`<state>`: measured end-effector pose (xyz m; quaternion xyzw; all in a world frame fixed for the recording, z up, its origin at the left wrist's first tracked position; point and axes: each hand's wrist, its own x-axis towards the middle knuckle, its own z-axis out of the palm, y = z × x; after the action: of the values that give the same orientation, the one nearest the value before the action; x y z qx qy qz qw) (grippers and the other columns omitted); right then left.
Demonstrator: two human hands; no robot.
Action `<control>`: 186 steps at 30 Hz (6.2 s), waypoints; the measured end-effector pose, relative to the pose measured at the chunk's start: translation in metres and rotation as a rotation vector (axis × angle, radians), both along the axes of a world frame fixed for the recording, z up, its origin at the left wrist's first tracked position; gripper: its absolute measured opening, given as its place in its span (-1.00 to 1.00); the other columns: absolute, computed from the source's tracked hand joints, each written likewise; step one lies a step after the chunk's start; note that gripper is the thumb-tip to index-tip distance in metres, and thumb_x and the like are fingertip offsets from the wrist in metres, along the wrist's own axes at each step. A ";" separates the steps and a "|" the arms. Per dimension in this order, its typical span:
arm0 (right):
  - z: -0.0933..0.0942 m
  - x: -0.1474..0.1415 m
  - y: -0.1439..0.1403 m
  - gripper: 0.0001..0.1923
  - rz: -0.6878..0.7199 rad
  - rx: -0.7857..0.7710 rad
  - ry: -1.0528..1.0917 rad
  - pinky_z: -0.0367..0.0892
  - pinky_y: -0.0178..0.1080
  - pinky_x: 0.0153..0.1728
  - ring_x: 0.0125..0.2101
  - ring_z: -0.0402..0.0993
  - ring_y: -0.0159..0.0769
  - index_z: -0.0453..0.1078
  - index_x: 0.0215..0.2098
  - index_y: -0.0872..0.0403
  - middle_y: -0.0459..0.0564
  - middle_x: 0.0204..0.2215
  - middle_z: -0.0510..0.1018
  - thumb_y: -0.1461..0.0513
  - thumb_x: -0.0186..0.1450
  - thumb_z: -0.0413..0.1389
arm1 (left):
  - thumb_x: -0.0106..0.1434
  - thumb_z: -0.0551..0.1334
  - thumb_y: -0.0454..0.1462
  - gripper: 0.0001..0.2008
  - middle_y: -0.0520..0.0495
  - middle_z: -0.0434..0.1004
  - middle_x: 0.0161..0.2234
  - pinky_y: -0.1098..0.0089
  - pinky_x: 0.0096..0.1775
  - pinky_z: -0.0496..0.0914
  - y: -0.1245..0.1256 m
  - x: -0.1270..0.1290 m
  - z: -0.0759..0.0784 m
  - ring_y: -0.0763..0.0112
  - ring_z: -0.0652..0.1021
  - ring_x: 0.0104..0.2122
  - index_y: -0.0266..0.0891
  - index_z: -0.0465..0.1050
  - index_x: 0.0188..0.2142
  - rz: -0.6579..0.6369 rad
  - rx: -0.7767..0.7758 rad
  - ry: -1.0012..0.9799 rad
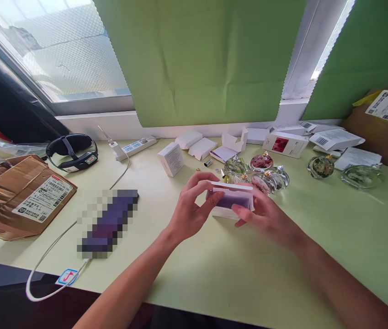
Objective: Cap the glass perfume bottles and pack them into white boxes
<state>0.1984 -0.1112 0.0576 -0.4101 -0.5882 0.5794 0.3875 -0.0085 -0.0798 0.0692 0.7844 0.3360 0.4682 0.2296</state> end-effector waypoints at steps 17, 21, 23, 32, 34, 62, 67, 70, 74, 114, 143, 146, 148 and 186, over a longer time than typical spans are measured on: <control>0.010 -0.003 -0.006 -0.47 0.087 0.067 -0.172 0.39 -0.25 -0.41 -0.37 0.46 -0.29 0.18 0.20 -0.12 -0.05 -0.17 0.53 0.04 0.32 0.19 | 0.39 0.10 -0.44 -0.72 -0.17 0.49 -0.09 0.41 -0.22 0.50 -0.004 -0.006 -0.003 0.40 0.55 -0.17 -0.17 0.47 -0.02 -0.139 0.237 0.072; 0.008 -0.004 -0.008 -0.43 0.070 0.069 -0.191 0.40 -0.23 -0.40 -0.39 0.48 -0.29 0.16 0.21 -0.12 -0.06 -0.17 0.55 0.04 0.30 0.21 | 0.36 0.02 -0.51 -0.65 -0.18 0.45 -0.08 0.44 -0.25 0.48 -0.003 -0.011 0.000 0.41 0.52 -0.16 -0.19 0.45 -0.02 -0.211 0.234 0.128; 0.006 -0.004 -0.008 -0.42 0.072 0.081 -0.214 0.41 -0.23 -0.38 -0.37 0.50 -0.28 0.17 0.22 -0.12 -0.06 -0.14 0.55 0.03 0.30 0.21 | 0.34 0.01 -0.54 -0.63 -0.17 0.45 -0.07 0.45 -0.23 0.46 -0.002 -0.013 0.004 0.42 0.51 -0.15 -0.20 0.43 -0.02 -0.226 0.225 0.166; 0.001 -0.006 -0.005 -0.53 0.078 0.265 -0.348 0.46 -0.21 -0.23 -0.17 0.53 -0.22 0.35 0.12 -0.14 -0.09 0.14 0.44 0.06 0.26 0.25 | 0.34 0.08 -0.51 -0.68 -0.18 0.43 0.02 0.41 -0.15 0.43 -0.006 -0.017 0.013 0.38 0.51 -0.10 -0.20 0.39 -0.01 -0.230 0.209 0.286; -0.004 -0.007 -0.004 -0.51 0.056 0.293 -0.381 0.45 -0.19 -0.24 -0.17 0.53 -0.20 0.29 0.17 -0.17 -0.12 0.01 0.53 0.11 0.29 0.22 | 0.32 0.05 -0.53 -0.67 -0.19 0.42 0.02 0.42 -0.20 0.41 -0.007 -0.019 0.013 0.39 0.50 -0.13 -0.21 0.37 -0.02 -0.219 0.217 0.310; -0.010 -0.010 -0.006 -0.46 0.086 0.340 -0.390 0.42 -0.28 -0.36 -0.22 0.56 -0.21 0.31 0.14 -0.09 -0.07 -0.10 0.58 0.35 0.21 0.16 | 0.41 0.02 -0.45 -0.78 -0.17 0.48 -0.13 0.35 -0.36 0.37 -0.019 -0.021 0.060 0.35 0.49 -0.29 -0.33 0.43 -0.22 -0.205 0.541 0.971; -0.010 -0.009 -0.004 -0.47 0.101 0.349 -0.384 0.43 -0.26 -0.31 -0.18 0.56 -0.19 0.31 0.14 -0.09 -0.04 -0.06 0.57 0.33 0.21 0.17 | 0.35 -0.01 -0.51 -0.73 -0.17 0.44 -0.07 0.33 -0.33 0.41 -0.023 -0.018 0.065 0.37 0.49 -0.29 -0.33 0.44 -0.17 -0.192 0.467 1.026; -0.009 -0.008 -0.004 -0.50 0.103 0.328 -0.366 0.41 -0.26 -0.35 -0.23 0.56 -0.22 0.31 0.14 -0.09 -0.06 -0.09 0.57 0.30 0.24 0.17 | 0.34 0.00 -0.52 -0.73 -0.16 0.43 -0.08 0.33 -0.33 0.41 -0.022 -0.014 0.067 0.36 0.50 -0.29 -0.31 0.44 -0.18 -0.202 0.446 1.068; -0.009 -0.007 -0.006 -0.51 0.100 0.337 -0.369 0.42 -0.24 -0.34 -0.21 0.55 -0.20 0.30 0.11 -0.09 -0.07 -0.13 0.56 0.28 0.23 0.20 | 0.40 -0.01 -0.46 -0.74 -0.14 0.47 -0.16 0.34 -0.38 0.38 -0.019 -0.013 0.063 0.40 0.49 -0.36 -0.31 0.43 -0.26 -0.225 0.514 1.022; -0.003 -0.002 -0.003 -0.43 -0.140 0.233 -0.062 0.49 -0.34 -0.45 0.03 0.43 -0.14 0.17 0.23 -0.12 0.06 0.14 0.41 0.10 0.31 0.22 | 0.42 0.09 -0.17 -0.69 -0.11 0.39 -0.20 0.38 -0.32 0.39 0.012 -0.002 -0.039 0.36 0.41 -0.27 -0.20 0.17 0.09 -0.070 0.245 0.017; -0.049 0.009 0.030 -0.42 -0.538 0.350 -0.669 0.44 0.00 -0.19 -0.34 0.62 -0.10 0.15 0.32 0.02 0.19 -0.06 0.60 -0.01 0.40 -0.02 | 0.45 0.05 -0.03 -0.62 -0.15 0.36 0.01 0.40 -0.21 0.40 0.047 -0.031 -0.032 0.39 0.47 -0.17 -0.11 0.15 0.16 0.497 0.102 -0.355; -0.048 0.013 0.033 -0.34 -0.502 0.250 -0.484 0.44 -0.02 -0.13 -0.37 0.60 -0.12 0.08 0.36 0.05 0.13 -0.27 0.65 -0.05 0.39 0.00 | 0.41 0.10 0.02 -0.58 -0.10 0.42 -0.08 0.43 -0.29 0.40 0.049 -0.031 -0.033 0.40 0.48 -0.25 -0.08 0.19 0.15 0.410 -0.040 -0.379; -0.045 0.015 0.034 -0.30 -0.467 0.167 -0.340 0.47 -0.07 -0.22 -0.48 0.56 -0.22 0.05 0.36 0.01 0.16 -0.13 0.62 -0.08 0.37 0.04 | 0.39 0.12 0.03 -0.56 -0.10 0.44 -0.12 0.42 -0.31 0.41 0.049 -0.028 -0.035 0.40 0.49 -0.28 -0.07 0.20 0.16 0.346 -0.125 -0.376; -0.030 0.012 0.024 -0.48 -0.487 0.195 -0.053 0.35 -0.25 -0.56 -0.62 0.28 -0.51 0.21 0.20 -0.12 0.11 0.02 0.44 -0.01 0.33 0.15 | -0.09 0.12 -0.32 -0.54 -0.04 0.43 -0.38 0.33 -0.34 0.39 0.047 -0.036 -0.021 0.31 0.50 -0.41 -0.16 0.42 -0.12 -0.159 -0.717 -1.019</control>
<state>0.2101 -0.0872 0.0275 -0.5154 -0.5352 0.3988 0.5375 -0.0444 -0.0325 0.0477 0.3596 0.2610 0.6229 0.6439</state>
